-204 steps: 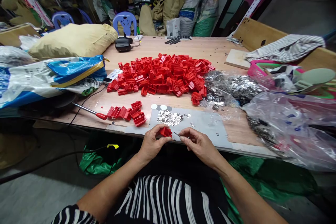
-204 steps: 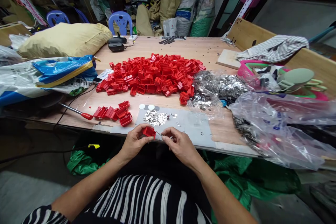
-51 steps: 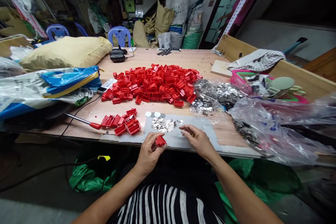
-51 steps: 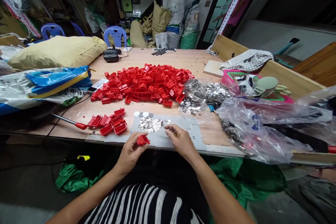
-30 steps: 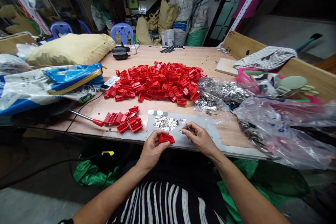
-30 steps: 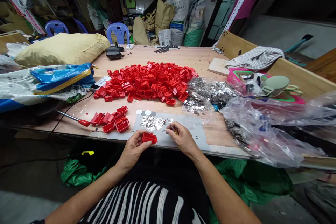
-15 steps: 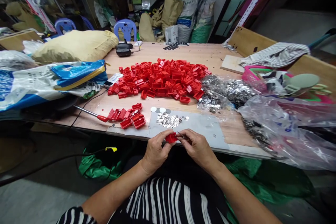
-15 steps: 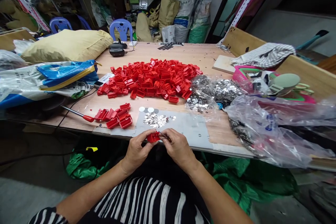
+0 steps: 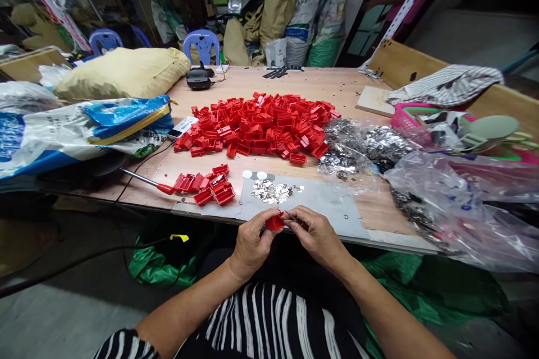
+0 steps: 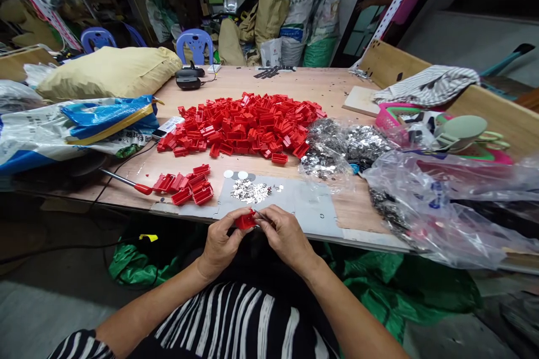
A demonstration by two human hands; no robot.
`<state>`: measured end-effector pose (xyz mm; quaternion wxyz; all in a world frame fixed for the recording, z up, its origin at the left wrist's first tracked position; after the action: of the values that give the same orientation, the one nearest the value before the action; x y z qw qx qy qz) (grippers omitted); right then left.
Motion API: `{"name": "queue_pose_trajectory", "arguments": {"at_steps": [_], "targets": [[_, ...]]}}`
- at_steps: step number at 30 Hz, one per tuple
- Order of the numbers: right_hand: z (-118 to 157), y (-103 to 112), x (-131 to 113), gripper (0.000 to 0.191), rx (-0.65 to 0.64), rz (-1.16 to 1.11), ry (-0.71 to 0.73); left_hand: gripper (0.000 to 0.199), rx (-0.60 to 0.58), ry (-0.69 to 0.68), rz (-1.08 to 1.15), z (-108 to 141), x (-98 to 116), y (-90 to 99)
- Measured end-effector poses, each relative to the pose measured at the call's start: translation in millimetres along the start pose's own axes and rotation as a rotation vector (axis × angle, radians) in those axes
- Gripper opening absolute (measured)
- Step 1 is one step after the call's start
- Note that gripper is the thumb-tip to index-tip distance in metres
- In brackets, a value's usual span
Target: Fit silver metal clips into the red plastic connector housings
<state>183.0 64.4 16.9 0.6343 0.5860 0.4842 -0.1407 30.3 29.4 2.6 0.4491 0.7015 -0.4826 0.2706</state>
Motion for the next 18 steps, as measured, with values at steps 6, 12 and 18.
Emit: {"name": "queue_pose_trajectory", "arguments": {"at_steps": [6,12,18], "targets": [[0.8,-0.5,1.9,0.011,0.076,-0.079,-0.098,0.033,0.031,-0.019,-0.002,1.7,-1.0,1.5],[3.2,-1.7,7.4,0.019,0.103,-0.185,-0.171,0.033,0.062,-0.027,-0.009,2.6,-0.5,2.3],[5.4,-4.0,10.6,0.023,0.081,-0.261,-0.198,0.033,0.071,-0.033,-0.018,3.9,-0.9,1.9]]}}
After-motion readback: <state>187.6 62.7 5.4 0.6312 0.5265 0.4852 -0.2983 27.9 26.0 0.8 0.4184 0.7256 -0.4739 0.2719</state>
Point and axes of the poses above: each hand's wrist, its own z-axis away from the middle knuckle, its own y-axis out of the back of the hand, x = y × z, the point moved 4 cm from there along -z, towards the middle knuckle, and after that the axes turned 1 degree about -z, right-handed, at the moved point
